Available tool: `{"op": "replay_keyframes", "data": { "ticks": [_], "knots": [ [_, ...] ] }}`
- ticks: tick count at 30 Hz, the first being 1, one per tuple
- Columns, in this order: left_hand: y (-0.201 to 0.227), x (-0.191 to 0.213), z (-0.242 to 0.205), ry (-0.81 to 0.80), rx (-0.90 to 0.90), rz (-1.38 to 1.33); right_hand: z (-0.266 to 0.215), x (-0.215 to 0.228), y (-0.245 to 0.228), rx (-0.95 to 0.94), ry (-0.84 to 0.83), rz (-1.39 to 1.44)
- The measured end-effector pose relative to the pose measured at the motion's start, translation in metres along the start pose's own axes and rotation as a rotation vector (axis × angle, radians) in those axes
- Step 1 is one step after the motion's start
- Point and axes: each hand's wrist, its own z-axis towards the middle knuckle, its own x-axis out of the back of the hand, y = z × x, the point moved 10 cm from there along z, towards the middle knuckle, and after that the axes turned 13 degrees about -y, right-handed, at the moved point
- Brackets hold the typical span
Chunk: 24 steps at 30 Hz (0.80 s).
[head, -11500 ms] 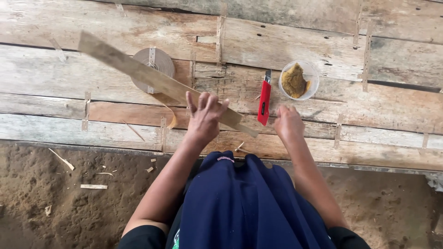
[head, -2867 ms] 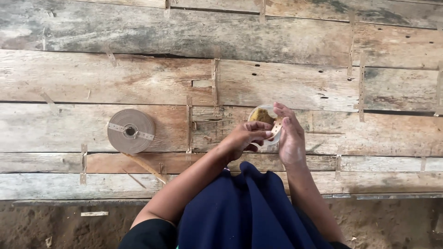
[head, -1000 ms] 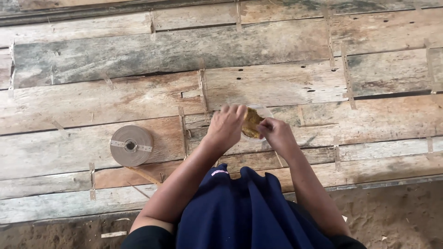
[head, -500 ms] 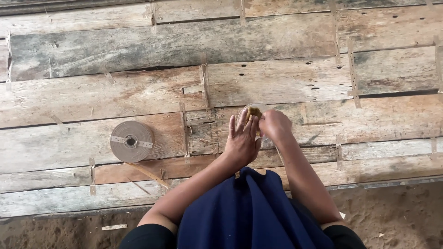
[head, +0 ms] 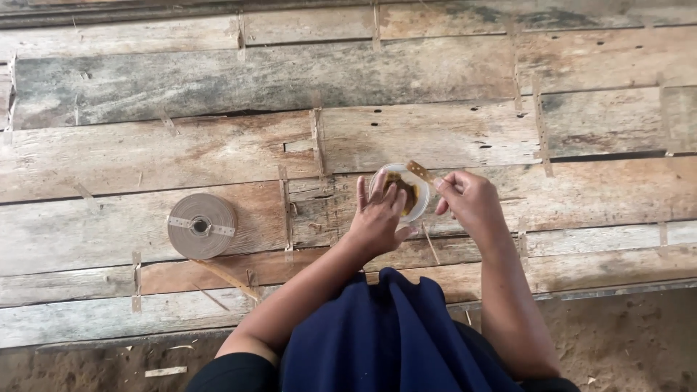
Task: Applying adhesive to thin wooden strips and fitting them into gaps on a wooden floor, then trimming with a utility knife.
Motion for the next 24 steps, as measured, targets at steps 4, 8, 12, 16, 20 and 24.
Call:
{"op": "replay_keyframes", "data": {
  "ticks": [4, 8, 12, 16, 20, 24],
  "knots": [
    [-0.006, 0.014, -0.012, 0.107, -0.056, -0.402, -0.006, -0.025, 0.003, 0.154, 0.012, 0.252],
    [-0.059, 0.025, -0.036, 0.444, 0.051, -1.206, -0.01, -0.064, -0.017, 0.286, -0.053, 0.393],
    [-0.094, 0.034, -0.076, 0.661, -0.002, -1.399, -0.005, -0.113, -0.023, 0.334, -0.136, 0.432],
    [-0.145, 0.028, -0.101, 0.717, 0.025, -1.376, 0.001, -0.149, -0.029, 0.252, -0.247, 0.484],
    [-0.183, 0.031, -0.115, 0.616, 0.08, -1.066, 0.006, -0.175, -0.066, 0.243, -0.232, 0.327],
    [-0.21, 0.046, -0.127, 0.568, 0.036, -0.927, 0.031, -0.224, -0.083, 0.242, -0.277, 0.524]
  ]
}}
